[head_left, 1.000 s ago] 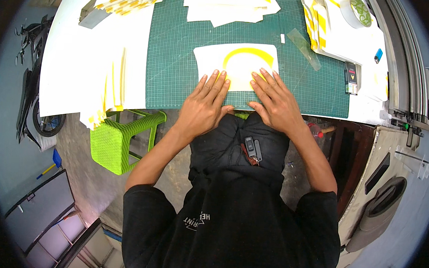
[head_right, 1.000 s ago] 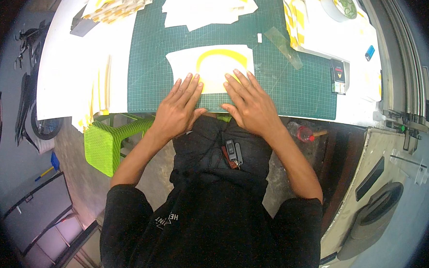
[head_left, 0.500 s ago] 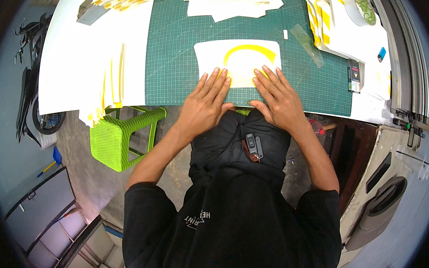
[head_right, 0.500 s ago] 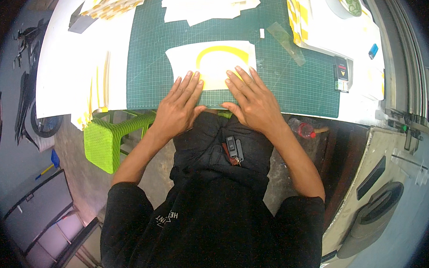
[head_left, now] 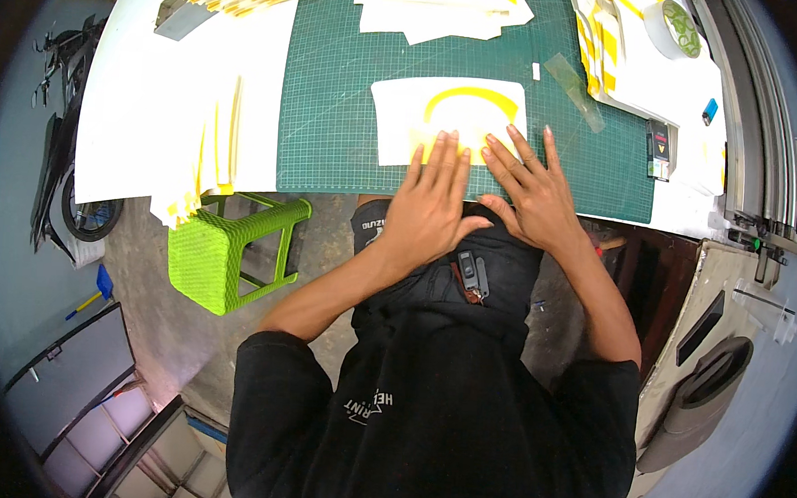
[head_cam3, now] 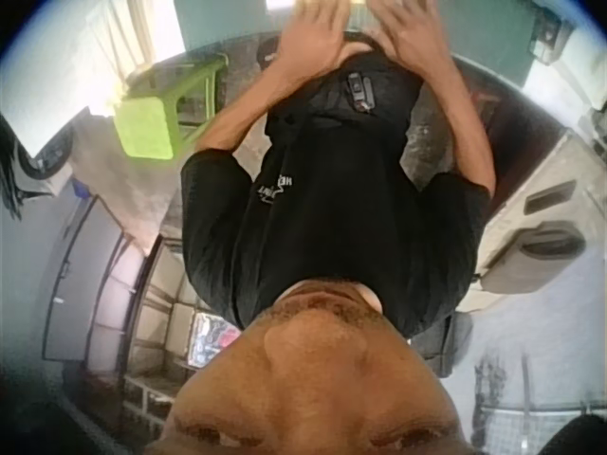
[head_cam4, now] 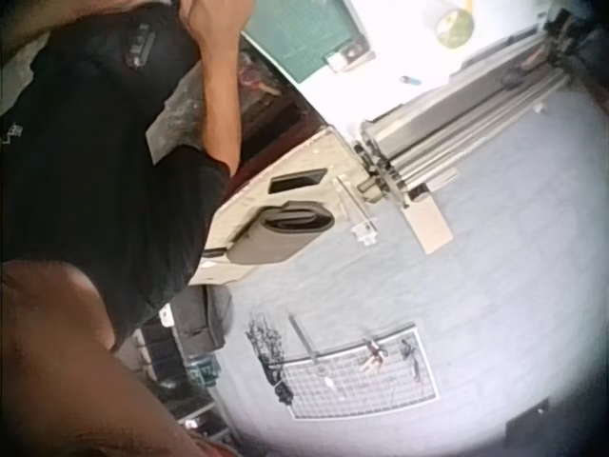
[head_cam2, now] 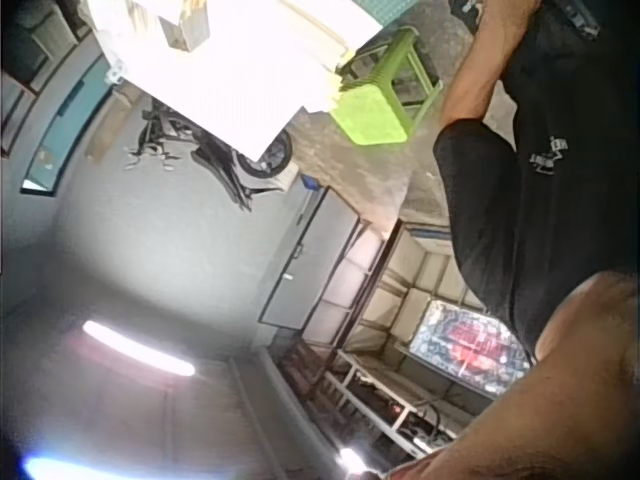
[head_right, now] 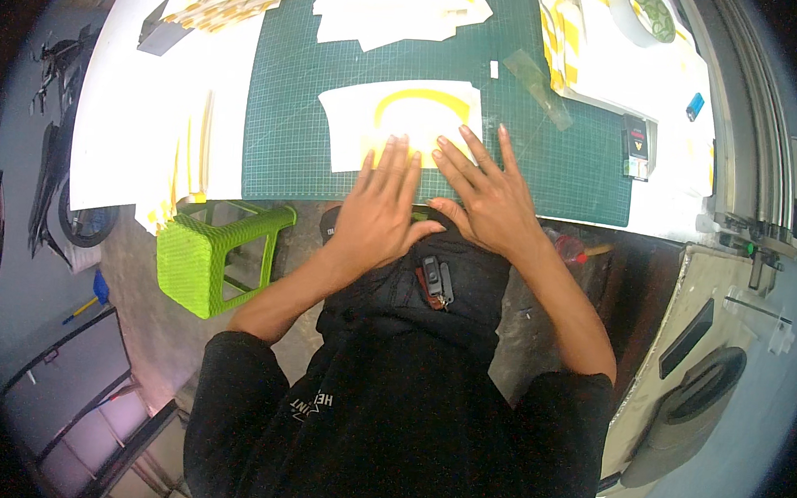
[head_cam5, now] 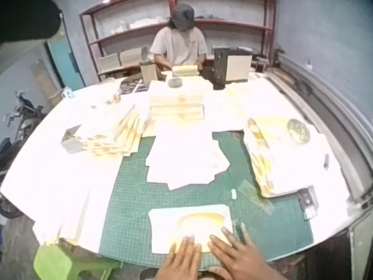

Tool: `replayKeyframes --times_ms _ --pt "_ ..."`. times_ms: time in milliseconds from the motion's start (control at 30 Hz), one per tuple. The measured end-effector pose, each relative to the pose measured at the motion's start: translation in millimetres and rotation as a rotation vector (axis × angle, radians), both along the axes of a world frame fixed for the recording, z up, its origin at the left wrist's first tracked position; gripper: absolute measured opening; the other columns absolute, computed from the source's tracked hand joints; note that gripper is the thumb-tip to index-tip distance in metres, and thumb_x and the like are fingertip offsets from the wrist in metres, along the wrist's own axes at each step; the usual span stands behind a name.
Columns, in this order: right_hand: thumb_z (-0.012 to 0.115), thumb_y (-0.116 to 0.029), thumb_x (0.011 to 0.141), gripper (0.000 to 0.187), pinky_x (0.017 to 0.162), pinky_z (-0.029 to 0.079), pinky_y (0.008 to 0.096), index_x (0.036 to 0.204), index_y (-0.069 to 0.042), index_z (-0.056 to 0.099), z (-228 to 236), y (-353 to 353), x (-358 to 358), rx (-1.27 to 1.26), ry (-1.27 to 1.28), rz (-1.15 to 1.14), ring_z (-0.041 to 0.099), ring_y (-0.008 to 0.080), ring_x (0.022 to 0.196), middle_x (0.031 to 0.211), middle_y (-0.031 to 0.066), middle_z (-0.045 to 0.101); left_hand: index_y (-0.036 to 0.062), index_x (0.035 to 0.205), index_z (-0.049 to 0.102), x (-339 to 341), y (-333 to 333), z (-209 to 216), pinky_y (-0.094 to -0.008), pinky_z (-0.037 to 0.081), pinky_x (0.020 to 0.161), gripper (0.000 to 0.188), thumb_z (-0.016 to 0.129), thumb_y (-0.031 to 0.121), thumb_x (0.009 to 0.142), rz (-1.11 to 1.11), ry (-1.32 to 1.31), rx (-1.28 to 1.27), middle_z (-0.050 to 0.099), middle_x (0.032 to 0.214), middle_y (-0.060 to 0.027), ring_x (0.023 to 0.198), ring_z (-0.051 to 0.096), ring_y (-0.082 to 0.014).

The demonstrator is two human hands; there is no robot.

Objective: The person repeatedly folds white paper sheets with yellow printed designs in half on a green cutting mat. They smooth each fold with their hands and place the finished sheets into a growing stack on the table.

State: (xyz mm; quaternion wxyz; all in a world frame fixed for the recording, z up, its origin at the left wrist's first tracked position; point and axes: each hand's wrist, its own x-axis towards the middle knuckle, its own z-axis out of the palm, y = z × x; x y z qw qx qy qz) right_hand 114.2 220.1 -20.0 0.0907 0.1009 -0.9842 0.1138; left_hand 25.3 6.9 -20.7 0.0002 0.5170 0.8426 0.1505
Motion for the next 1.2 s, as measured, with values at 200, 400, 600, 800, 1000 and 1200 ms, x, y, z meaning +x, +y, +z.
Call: replayKeyframes --times_ms 200,400,600,800,1000,1200 --pt "0.071 -0.034 0.099 0.053 0.125 0.020 0.0721 0.143 -0.006 0.063 15.4 1.3 -6.4 -0.037 0.023 0.017 0.039 0.0341 0.154 0.157 0.0096 0.055 -0.0107 0.157 0.039 -2.4 2.7 -8.1 -0.0626 0.024 0.126 0.102 0.059 0.068 0.095 -0.059 -0.005 -0.013 0.032 0.167 -0.0320 0.157 0.027 -0.0489" --pt "0.081 -0.016 0.089 0.043 0.121 0.036 0.0592 0.130 -0.007 0.071 45.1 -3.6 -81.4 -0.193 0.389 -0.065 0.062 0.0315 0.131 0.132 0.0114 0.072 -0.0106 0.157 0.039 0.1 5.1 -5.8 -0.0627 0.024 0.126 0.102 0.059 0.068 0.095 -0.040 -0.042 -0.021 0.031 0.167 -0.0320 0.157 0.027 -0.0486" --pt "0.078 -0.022 0.091 0.022 0.107 0.044 0.0509 0.108 -0.007 0.080 27.4 -3.8 -107.7 -0.244 0.252 0.047 0.068 0.0269 0.106 0.105 0.0077 0.078 -0.0104 0.157 0.040 1.6 5.2 -1.9 -0.0622 0.025 0.126 0.102 0.067 0.064 0.092 -0.037 -0.102 -0.030 0.034 0.166 -0.0316 0.158 0.027 -0.0480" --pt "0.077 -0.027 0.092 0.019 0.098 0.041 0.0455 0.099 -0.010 0.081 12.4 12.6 -136.0 -0.245 0.114 -0.101 0.065 0.0260 0.096 0.094 0.0080 0.075 -0.0101 0.157 0.040 -0.1 6.7 -1.4 -0.0615 0.025 0.127 0.104 0.070 0.062 0.089 -0.028 -0.108 -0.022 0.034 0.167 -0.0306 0.158 0.027 -0.0472" --pt "0.079 -0.030 0.089 0.027 0.103 0.040 0.0507 0.110 -0.012 0.079 48.6 -8.7 -131.3 0.002 0.206 0.001 0.065 0.0255 0.108 0.105 0.0088 0.073 -0.0105 0.154 0.044 1.0 6.0 -1.1 -0.0611 0.025 0.127 0.102 0.072 0.062 0.088 -0.027 -0.084 -0.017 0.040 0.163 -0.0303 0.156 0.031 -0.0462" --pt "0.078 -0.027 0.090 0.021 0.098 0.043 0.0471 0.101 -0.010 0.082 32.8 -43.2 -146.9 -0.060 0.035 0.110 0.064 0.0255 0.106 0.099 0.0089 0.070 -0.0106 0.146 0.051 0.4 6.2 -0.7 -0.0613 0.025 0.127 0.095 0.074 0.060 0.087 -0.012 -0.131 -0.007 0.051 0.151 -0.0280 0.147 0.043 -0.0454"
